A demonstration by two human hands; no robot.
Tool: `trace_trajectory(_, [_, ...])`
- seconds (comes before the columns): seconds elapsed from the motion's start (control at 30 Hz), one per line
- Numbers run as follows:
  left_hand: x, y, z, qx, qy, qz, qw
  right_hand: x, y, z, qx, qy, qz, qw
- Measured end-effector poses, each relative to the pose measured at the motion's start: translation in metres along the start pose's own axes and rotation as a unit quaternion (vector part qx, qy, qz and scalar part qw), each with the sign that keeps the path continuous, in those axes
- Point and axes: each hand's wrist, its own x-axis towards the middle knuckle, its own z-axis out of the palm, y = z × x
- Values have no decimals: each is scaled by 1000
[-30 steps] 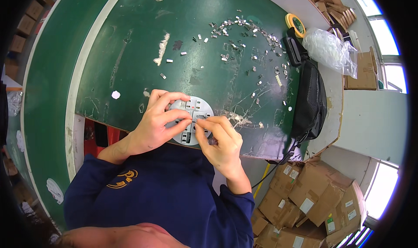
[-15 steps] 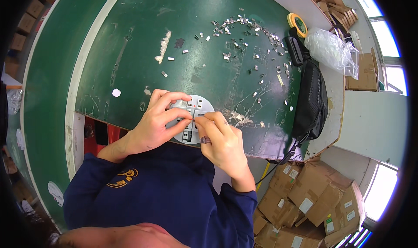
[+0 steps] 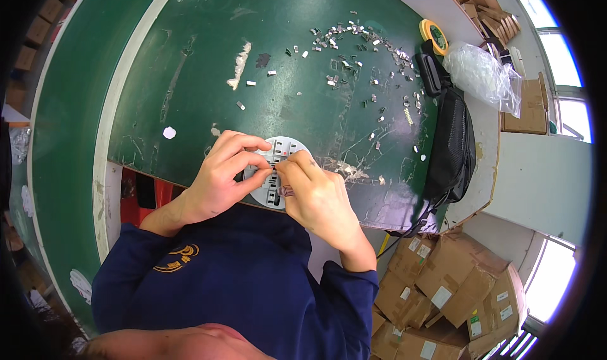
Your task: Assembling small mechanical components onto a circular base using manual tools at a factory workbench.
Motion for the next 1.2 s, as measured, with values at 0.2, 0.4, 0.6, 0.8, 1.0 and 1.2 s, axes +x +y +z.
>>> trace_trajectory(0.2, [4,-1,-3,-2,-19,3,1000,16,-11,-8,-70,-99,31,992])
trace_trajectory(0.4, [2,-1,-6,-11,-30,-6,999,14,-14,-2,-71,-77,37,994])
trace_trajectory(0.6, [2,-3,-6,-17,-33,-5,999,8,-5,3,71,8,47,996])
trace_trajectory(0.8, [2,-1,-7,-20,-45,-14,999,8,-2,6,28,-9,20,999])
trace_trajectory(1.0, [1,-9,-11,-36,-87,-21,995,14,5,-2,119,9,30,992])
trace_trajectory(1.2, [-2,4,-10,15,-106,25,994,10,2,3,430,170,-34,886])
